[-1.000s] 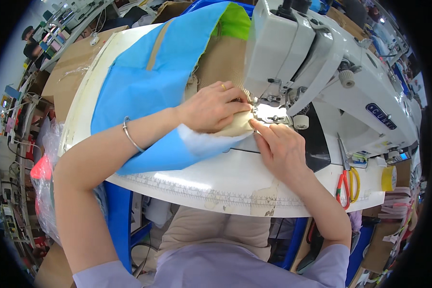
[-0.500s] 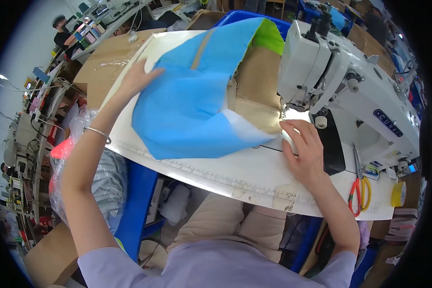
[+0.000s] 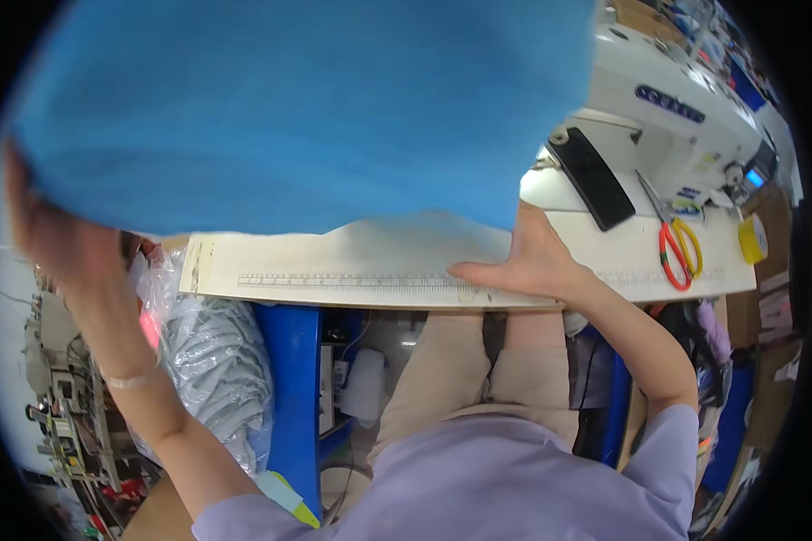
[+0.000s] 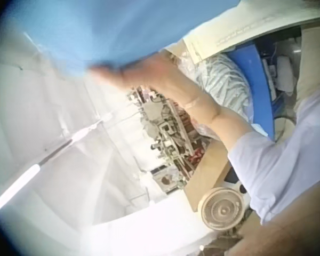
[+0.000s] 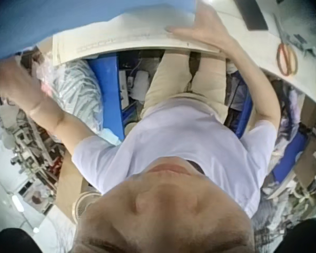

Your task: The person sews a beige fabric strip onto a blue and green bag using a sewing machine. They align the fabric, guide it through the machine, and trim excess thread with scissors. The person repeats this process for different sections of the bag.

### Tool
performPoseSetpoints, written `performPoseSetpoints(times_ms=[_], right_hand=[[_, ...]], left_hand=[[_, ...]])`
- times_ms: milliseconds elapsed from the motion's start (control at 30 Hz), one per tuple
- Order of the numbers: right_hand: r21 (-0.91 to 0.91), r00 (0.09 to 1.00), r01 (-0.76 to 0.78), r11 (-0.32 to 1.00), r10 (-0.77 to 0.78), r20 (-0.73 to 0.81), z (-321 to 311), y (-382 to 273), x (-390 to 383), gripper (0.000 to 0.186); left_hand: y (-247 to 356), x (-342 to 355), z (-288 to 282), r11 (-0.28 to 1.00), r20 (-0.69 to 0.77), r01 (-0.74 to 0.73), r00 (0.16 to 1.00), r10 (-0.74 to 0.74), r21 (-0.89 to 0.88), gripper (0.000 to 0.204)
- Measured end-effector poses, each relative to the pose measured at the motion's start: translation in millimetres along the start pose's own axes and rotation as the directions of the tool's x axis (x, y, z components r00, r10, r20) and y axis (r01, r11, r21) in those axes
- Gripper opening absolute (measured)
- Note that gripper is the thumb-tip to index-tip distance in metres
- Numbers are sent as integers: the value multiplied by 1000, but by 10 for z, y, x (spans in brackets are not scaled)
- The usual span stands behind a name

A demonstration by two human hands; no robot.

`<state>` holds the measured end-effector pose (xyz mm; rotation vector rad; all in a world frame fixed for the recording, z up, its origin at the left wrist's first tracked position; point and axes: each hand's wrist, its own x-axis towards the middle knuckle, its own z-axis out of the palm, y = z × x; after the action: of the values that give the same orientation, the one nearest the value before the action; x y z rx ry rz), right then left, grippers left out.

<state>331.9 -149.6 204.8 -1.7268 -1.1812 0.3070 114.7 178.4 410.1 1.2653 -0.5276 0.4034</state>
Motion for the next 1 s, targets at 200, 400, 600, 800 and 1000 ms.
performPoseSetpoints(times_ms=[200,400,600,800,1000], right_hand=[[102,967,117,988,-90,-238,272,63,-381,54],[210,990,139,968,-131,-54,656,102,-811,62],[-340,876,432,836,-479,-64,815,150,-879,50],[-308,896,376,874,-427,-118,785,119,-1008,40],[475,954,-64,878,194,-230,1040,331,-1463,28]], left_hand=[[-161,-1229,132,974,-530,-73,829,179,216,47],[-947,-1569,241,719,-872,695,351,-340,-1,46],[-1356,-1572,39,138,-906,925,377,-192,355,54],[-1708,-395,700,-119,33,-30,999,21,992,41],[-2730,352,683,117,63,-17,912,-405,993,32]])
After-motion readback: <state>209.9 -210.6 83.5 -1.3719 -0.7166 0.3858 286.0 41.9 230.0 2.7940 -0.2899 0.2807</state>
